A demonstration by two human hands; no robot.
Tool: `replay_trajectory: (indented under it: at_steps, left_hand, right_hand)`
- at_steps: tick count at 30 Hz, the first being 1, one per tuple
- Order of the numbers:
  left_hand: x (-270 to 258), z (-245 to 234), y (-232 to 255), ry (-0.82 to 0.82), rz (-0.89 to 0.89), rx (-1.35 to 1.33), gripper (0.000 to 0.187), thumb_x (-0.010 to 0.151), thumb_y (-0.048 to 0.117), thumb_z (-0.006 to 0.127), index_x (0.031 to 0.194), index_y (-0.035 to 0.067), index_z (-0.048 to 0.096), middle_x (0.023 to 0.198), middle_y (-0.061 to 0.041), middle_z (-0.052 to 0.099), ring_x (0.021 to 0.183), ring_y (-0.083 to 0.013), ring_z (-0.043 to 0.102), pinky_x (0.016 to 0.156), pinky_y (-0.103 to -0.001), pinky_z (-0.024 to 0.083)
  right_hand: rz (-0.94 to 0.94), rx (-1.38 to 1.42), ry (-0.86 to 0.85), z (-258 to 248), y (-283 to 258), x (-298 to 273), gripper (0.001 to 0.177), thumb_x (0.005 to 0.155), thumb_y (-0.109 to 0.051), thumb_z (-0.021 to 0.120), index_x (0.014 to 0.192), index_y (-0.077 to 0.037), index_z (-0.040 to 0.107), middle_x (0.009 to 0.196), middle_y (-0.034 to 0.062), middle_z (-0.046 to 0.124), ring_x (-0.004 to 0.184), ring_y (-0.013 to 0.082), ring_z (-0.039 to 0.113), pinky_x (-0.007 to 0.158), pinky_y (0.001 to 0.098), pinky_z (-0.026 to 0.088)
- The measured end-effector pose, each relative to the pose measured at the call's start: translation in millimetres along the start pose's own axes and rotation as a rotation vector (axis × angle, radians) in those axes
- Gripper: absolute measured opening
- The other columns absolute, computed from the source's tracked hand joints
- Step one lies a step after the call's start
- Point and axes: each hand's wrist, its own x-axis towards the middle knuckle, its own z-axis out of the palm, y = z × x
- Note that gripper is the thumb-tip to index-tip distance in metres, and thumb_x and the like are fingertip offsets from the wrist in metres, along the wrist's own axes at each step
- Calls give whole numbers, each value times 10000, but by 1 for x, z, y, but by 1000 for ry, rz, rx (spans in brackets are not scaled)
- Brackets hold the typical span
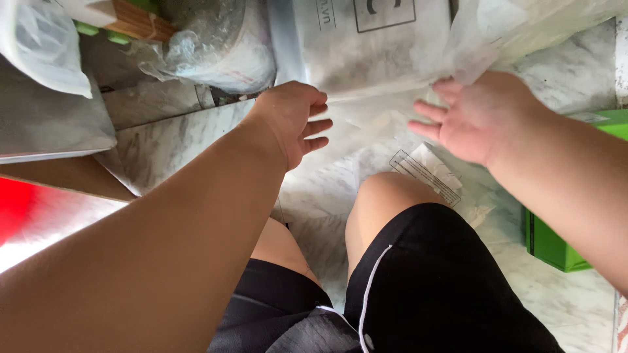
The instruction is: Organizing various pairs of shoes and placing them into shoeboxes on a rack.
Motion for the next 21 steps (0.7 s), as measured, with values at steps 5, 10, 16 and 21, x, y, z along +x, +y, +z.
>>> replay_trajectory:
  at_steps: [5, 10, 16, 21]
  left_hand:
    - [-13, 10, -3, -25, 27, 16, 333, 922, 159, 584, 1234, 53, 636, 1142, -62, 673, 1053, -247, 700, 901, -423, 583]
    - [-43, 29, -6, -125, 89, 4, 332, 916, 178, 581, 1225, 66, 628, 1148, -68, 677, 1057, -243, 700, 885, -401, 575]
    - [-89, 46, -17, -197, 185, 53, 376, 899, 178, 579, 1249, 53, 631, 1182, -80, 676, 1066, -243, 696, 869, -399, 577]
    - [-130, 70, -40, -303, 262, 86, 363, 901, 184, 586, 1220, 20, 640, 1180, -108, 681, 1034, -262, 703, 826, -412, 582]
  right_hand:
    - [80, -243, 6, -11, 16, -13, 503, 1031, -171, 388, 1490, 33, 391, 1532, 208, 497, 1369, 440, 539, 1129, 581, 451]
    - [55, -306, -100, -24, 26, -35, 461, 964, -178, 512, 1372, 37, 504, 1417, 224, 611, 1265, 412, 636, 1045, 553, 530]
    - [-44, -337, -162, -41, 29, -77, 417, 954, -204, 548, 1301, 27, 572, 1305, 213, 668, 1177, 390, 684, 1006, 534, 560]
    - [-223, -256, -82, -76, 38, -116, 344, 939, -181, 560, 1229, -1, 598, 1244, 179, 677, 1121, 358, 695, 936, 498, 569]
